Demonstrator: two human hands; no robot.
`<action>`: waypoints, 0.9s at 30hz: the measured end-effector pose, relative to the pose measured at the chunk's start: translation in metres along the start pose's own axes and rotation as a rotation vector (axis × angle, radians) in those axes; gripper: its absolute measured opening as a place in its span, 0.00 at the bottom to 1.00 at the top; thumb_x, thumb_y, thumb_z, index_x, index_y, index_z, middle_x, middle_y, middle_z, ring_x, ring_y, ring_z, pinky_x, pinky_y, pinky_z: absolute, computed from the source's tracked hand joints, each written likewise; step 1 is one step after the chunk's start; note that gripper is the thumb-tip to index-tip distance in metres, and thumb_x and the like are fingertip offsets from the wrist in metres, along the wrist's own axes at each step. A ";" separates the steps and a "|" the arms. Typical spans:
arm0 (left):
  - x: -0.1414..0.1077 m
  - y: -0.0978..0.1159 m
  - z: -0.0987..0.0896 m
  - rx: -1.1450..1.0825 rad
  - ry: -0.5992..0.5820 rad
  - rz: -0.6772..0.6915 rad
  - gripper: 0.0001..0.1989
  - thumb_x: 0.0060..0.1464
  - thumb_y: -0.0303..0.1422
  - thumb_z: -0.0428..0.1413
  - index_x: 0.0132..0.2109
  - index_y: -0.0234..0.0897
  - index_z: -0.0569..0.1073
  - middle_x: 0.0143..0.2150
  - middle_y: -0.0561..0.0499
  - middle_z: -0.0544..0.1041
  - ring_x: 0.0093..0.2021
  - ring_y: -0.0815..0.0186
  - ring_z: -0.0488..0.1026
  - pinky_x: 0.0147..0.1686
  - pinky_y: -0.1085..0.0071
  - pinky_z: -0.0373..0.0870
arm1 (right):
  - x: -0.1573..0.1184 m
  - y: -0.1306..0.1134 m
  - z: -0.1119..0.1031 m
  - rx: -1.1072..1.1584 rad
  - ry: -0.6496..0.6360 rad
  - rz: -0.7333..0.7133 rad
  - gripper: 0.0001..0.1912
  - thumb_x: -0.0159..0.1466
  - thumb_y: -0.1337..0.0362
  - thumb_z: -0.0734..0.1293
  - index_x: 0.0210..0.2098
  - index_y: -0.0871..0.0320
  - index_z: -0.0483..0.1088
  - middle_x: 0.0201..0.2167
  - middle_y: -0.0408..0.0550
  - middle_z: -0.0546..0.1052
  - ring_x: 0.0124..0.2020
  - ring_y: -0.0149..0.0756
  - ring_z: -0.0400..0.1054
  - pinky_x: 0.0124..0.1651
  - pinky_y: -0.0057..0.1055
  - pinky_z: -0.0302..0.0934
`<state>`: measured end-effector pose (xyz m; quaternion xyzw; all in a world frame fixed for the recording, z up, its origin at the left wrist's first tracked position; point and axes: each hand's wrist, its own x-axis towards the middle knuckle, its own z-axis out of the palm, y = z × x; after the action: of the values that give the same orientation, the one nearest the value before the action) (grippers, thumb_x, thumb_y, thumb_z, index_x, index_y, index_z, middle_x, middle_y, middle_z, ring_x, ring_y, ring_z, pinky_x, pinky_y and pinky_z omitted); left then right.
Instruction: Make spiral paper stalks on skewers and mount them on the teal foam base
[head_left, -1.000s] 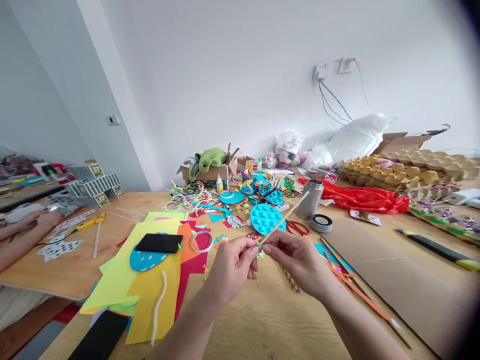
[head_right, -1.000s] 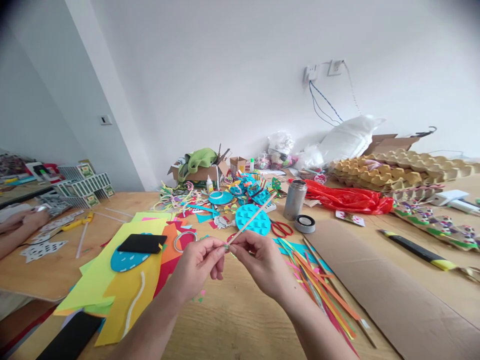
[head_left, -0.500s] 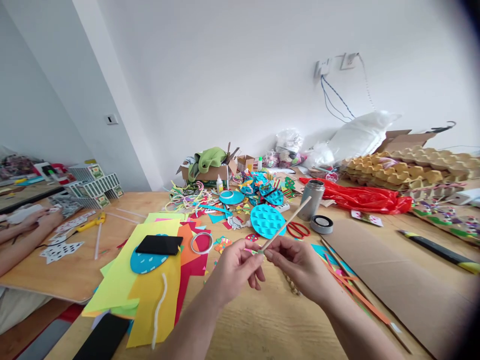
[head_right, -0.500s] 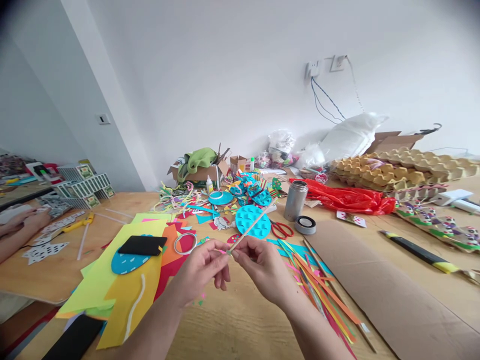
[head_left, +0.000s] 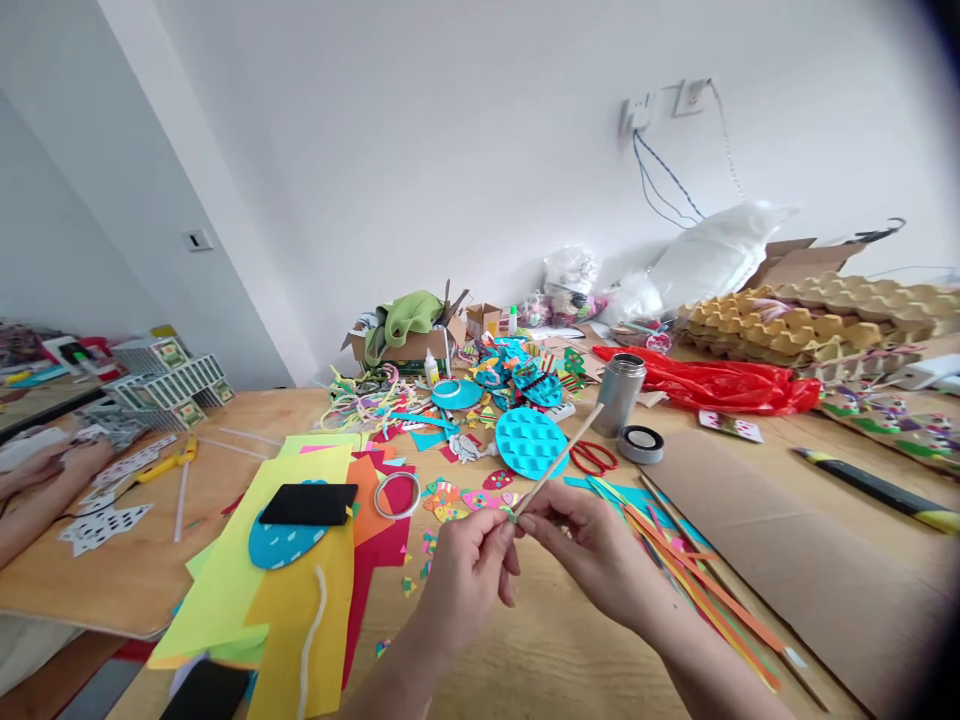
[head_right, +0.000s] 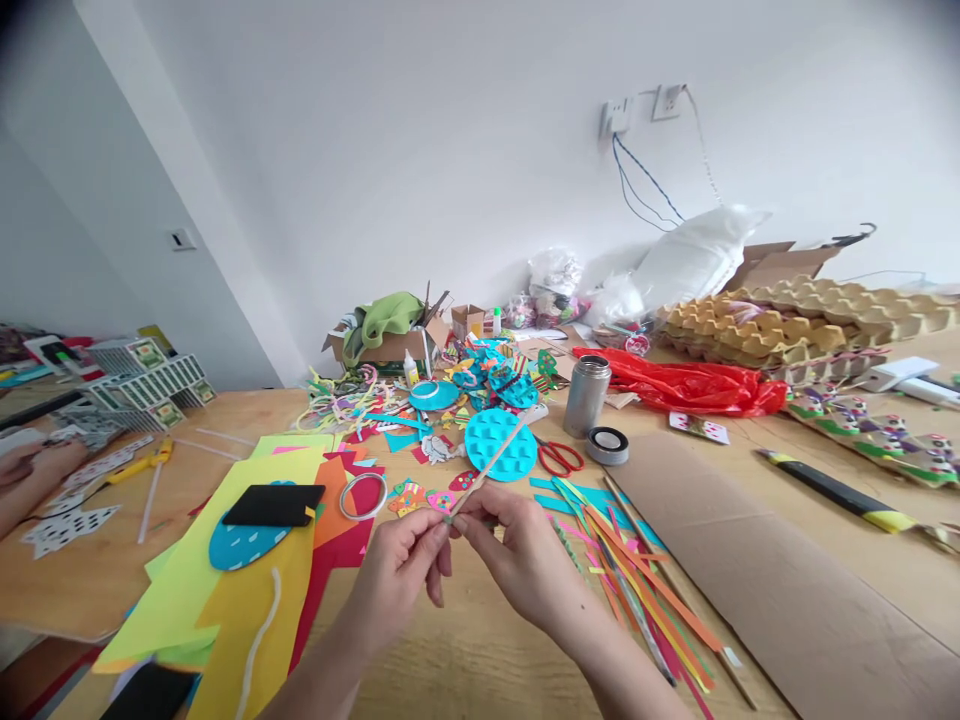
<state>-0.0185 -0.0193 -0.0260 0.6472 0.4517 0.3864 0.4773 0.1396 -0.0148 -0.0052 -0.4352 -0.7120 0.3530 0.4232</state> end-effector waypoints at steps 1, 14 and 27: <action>0.000 0.000 -0.001 -0.110 -0.042 -0.056 0.15 0.58 0.41 0.48 0.33 0.34 0.70 0.21 0.56 0.66 0.13 0.75 0.61 0.13 0.78 0.58 | 0.000 0.000 -0.001 0.014 -0.004 -0.001 0.10 0.63 0.61 0.63 0.27 0.58 0.70 0.25 0.44 0.74 0.29 0.33 0.67 0.33 0.28 0.59; 0.004 -0.002 -0.001 -0.373 -0.150 -0.166 0.13 0.54 0.39 0.56 0.36 0.31 0.70 0.28 0.50 0.73 0.20 0.73 0.69 0.21 0.76 0.69 | 0.001 0.004 0.002 0.153 -0.053 0.082 0.10 0.63 0.61 0.62 0.27 0.58 0.67 0.23 0.43 0.72 0.26 0.31 0.65 0.29 0.27 0.59; 0.000 -0.002 0.011 0.197 0.052 -0.024 0.10 0.59 0.37 0.47 0.37 0.36 0.67 0.28 0.50 0.74 0.24 0.68 0.73 0.24 0.74 0.68 | 0.002 0.004 0.004 0.026 0.011 0.066 0.09 0.62 0.64 0.61 0.27 0.57 0.68 0.23 0.43 0.74 0.27 0.32 0.67 0.30 0.28 0.59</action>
<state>-0.0083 -0.0224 -0.0306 0.6752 0.5074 0.3513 0.4040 0.1366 -0.0115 -0.0095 -0.4550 -0.6900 0.3738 0.4209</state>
